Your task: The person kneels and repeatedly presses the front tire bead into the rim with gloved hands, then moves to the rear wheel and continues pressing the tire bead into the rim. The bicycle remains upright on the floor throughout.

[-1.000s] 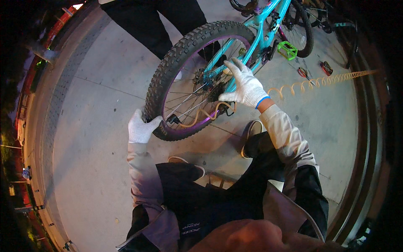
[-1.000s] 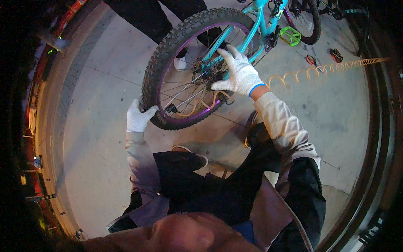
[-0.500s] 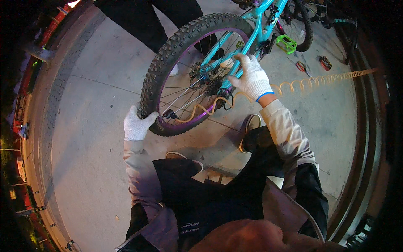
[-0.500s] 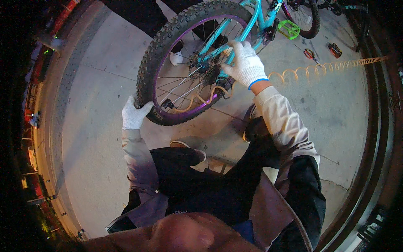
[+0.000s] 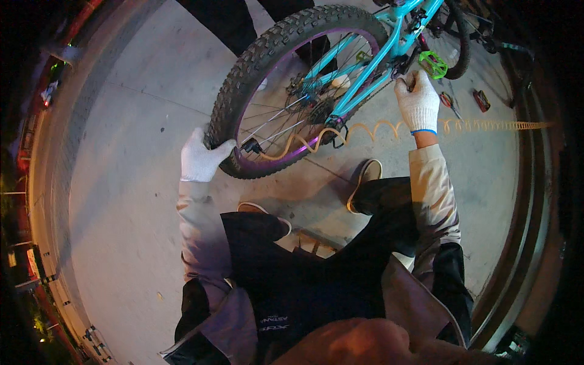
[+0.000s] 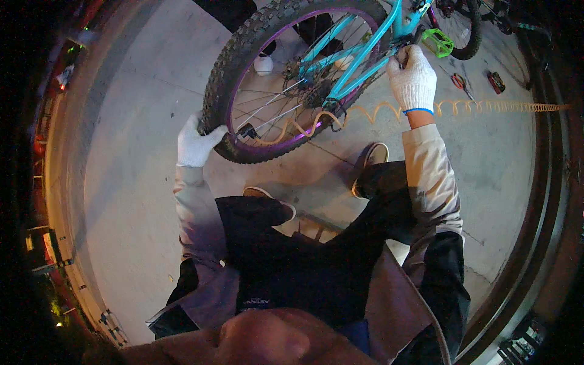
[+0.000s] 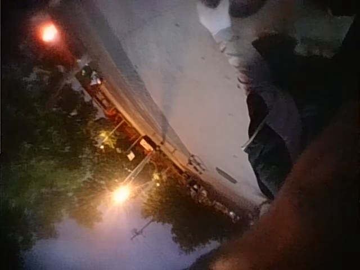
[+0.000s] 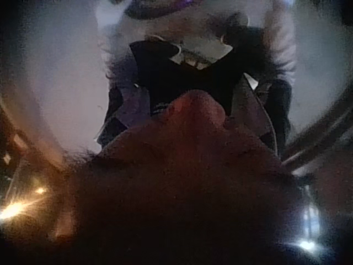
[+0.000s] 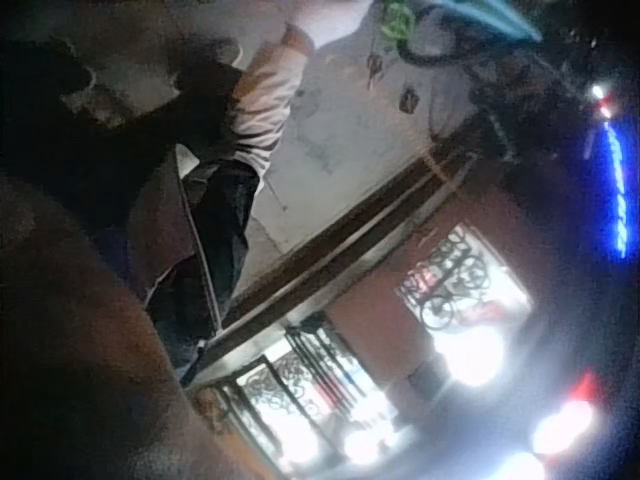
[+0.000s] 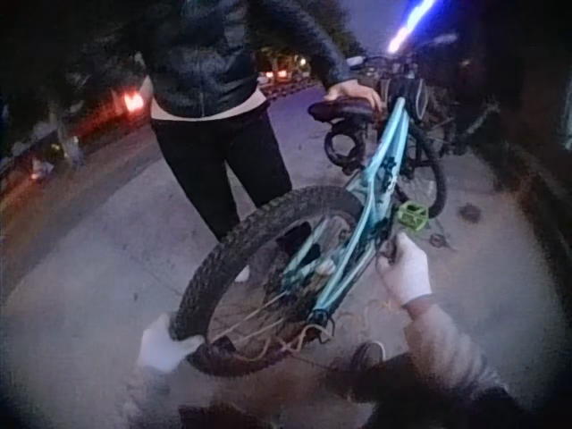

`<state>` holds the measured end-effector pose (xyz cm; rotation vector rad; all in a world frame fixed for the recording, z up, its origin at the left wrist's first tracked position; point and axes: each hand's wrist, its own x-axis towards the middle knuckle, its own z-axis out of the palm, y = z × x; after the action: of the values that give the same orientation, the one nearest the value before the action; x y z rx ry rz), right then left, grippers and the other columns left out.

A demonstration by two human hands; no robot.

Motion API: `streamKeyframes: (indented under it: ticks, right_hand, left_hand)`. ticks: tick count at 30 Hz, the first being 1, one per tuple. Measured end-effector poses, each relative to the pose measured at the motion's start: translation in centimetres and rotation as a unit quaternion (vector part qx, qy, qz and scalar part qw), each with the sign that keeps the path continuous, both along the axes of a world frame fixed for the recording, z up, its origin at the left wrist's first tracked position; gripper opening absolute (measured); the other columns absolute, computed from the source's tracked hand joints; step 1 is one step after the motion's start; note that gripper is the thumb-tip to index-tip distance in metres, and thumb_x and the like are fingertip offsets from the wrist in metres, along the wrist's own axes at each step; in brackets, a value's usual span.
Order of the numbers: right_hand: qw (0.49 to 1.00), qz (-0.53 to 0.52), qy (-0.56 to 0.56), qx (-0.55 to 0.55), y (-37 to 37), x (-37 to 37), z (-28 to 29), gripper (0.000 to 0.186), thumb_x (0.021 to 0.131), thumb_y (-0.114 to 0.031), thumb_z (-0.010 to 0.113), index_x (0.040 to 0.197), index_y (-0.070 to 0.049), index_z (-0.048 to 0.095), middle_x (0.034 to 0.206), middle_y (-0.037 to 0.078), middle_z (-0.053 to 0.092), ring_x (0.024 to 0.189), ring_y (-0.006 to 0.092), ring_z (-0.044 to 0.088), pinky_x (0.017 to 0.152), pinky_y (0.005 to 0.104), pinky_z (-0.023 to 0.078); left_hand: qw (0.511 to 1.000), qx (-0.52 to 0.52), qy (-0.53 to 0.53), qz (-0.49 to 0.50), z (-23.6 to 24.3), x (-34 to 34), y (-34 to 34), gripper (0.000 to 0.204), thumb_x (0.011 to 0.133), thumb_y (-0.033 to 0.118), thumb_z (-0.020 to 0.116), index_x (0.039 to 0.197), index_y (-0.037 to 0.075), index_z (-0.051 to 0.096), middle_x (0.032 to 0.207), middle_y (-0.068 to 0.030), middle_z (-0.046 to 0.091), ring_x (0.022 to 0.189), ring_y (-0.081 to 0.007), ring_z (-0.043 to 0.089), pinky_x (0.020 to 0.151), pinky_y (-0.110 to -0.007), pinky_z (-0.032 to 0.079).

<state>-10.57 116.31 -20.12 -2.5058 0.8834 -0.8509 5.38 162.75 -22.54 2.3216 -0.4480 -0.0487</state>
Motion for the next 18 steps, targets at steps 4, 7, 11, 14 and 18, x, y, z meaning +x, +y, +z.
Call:
streamKeyframes:
  ticks: [4, 7, 11, 14, 18]
  right_hand:
    - [1.000, 0.007, 0.005, -0.004, 0.1, 0.1, -0.3, 0.031, 0.092, -0.033, 0.078, 0.099, -0.005, 0.066, 0.083, 0.018, 0.070, 0.079, 0.0406, 0.070, 0.076, 0.0440, 0.057]
    - [0.999, 0.023, 0.016, 0.029, -0.2, -0.1, -0.5, 0.034, 0.093, -0.035, 0.079, 0.093, -0.004, 0.065, 0.081, 0.018, 0.068, 0.076, 0.0395, 0.067, 0.076, 0.0435, 0.056]
    - [0.994, 0.040, 0.090, 0.050, -0.3, 0.2, -1.0, 0.034, 0.095, -0.037, 0.078, 0.099, -0.004, 0.069, 0.087, 0.018, 0.071, 0.079, 0.0370, 0.068, 0.079, 0.0429, 0.056]
    - [0.980, 0.140, 0.053, 0.135, 0.6, 0.1, -2.2, 0.033, 0.098, -0.035, 0.076, 0.114, -0.006, 0.073, 0.099, 0.015, 0.075, 0.091, 0.0283, 0.071, 0.087, 0.0405, 0.057]
    - [0.891, 0.385, 0.145, 0.191, 2.5, 0.4, -4.1, 0.057, 0.104, -0.034, 0.067, 0.154, -0.010, 0.058, 0.137, 0.019, 0.073, 0.123, 0.0351, 0.071, 0.109, 0.0447, 0.053]
  left_hand:
    - [0.998, -0.052, 0.012, -0.013, -0.5, 0.3, 0.2, 0.057, 0.079, 0.029, 0.096, 0.120, -0.003, 0.072, 0.103, -0.0149, 0.080, 0.094, -0.0212, 0.077, 0.086, -0.036, 0.060]
    - [0.999, -0.043, 0.007, -0.008, -1.3, 0.6, 0.4, 0.058, 0.080, 0.030, 0.096, 0.121, -0.003, 0.071, 0.103, -0.0147, 0.080, 0.094, -0.0205, 0.077, 0.086, -0.036, 0.060]
    - [0.998, -0.063, 0.012, -0.017, -1.8, 0.9, 0.5, 0.059, 0.081, 0.027, 0.095, 0.125, -0.003, 0.070, 0.104, -0.0122, 0.080, 0.094, -0.0168, 0.075, 0.086, -0.034, 0.060]
    - [0.998, -0.051, 0.029, -0.012, -1.6, 0.6, 0.5, 0.057, 0.085, 0.020, 0.094, 0.130, -0.003, 0.069, 0.107, -0.0070, 0.079, 0.095, -0.0113, 0.071, 0.087, -0.031, 0.060]
    - [1.000, -0.021, 0.022, -0.003, -0.8, 0.3, 0.3, 0.056, 0.085, 0.021, 0.094, 0.129, -0.003, 0.069, 0.104, -0.0061, 0.078, 0.092, -0.0114, 0.070, 0.085, -0.031, 0.059]
